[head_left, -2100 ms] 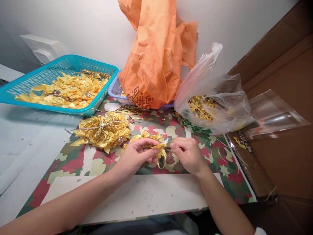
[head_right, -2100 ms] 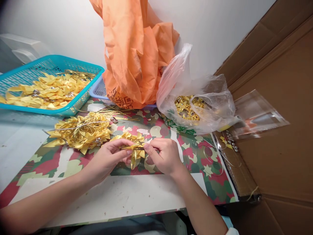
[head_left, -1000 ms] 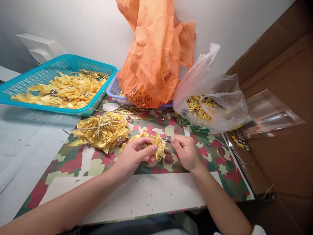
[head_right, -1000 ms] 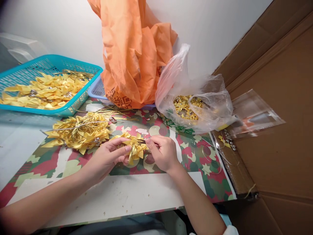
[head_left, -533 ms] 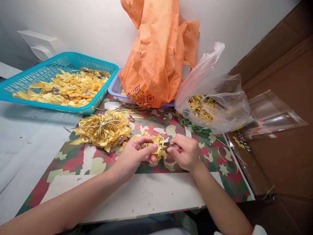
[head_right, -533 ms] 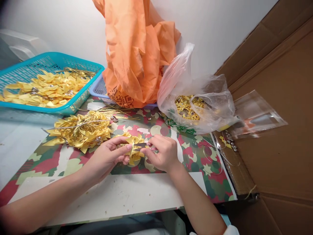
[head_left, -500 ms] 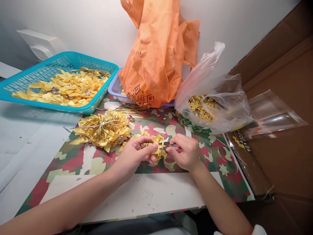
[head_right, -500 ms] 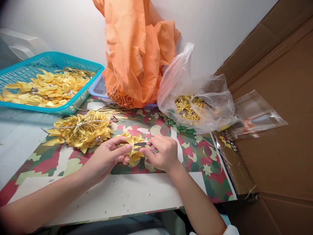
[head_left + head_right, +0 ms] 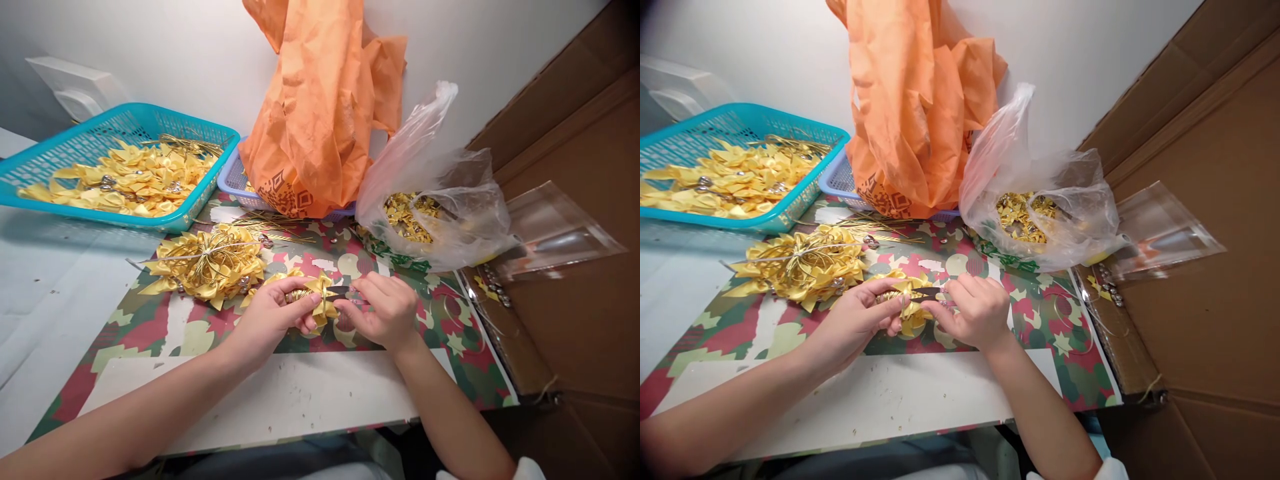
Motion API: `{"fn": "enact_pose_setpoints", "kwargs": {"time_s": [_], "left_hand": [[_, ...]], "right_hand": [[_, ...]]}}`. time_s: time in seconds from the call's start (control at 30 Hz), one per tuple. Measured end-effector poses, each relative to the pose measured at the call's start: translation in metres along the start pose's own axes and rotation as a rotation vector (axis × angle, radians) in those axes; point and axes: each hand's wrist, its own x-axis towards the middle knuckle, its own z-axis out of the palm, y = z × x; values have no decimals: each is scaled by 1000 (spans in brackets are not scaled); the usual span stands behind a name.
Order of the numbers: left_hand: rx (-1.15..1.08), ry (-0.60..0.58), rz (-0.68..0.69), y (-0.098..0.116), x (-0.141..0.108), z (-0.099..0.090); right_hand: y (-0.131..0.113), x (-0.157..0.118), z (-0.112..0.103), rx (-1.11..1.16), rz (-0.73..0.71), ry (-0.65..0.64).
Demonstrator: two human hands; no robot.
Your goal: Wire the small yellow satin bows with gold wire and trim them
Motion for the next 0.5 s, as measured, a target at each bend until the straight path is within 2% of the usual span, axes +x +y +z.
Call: {"fn": "enact_pose_setpoints", "kwargs": {"time_s": [0.5], "left_hand": [[15, 17, 5, 0, -1, 0]], "right_hand": [[1, 3, -2, -56, -35, 34]]}}
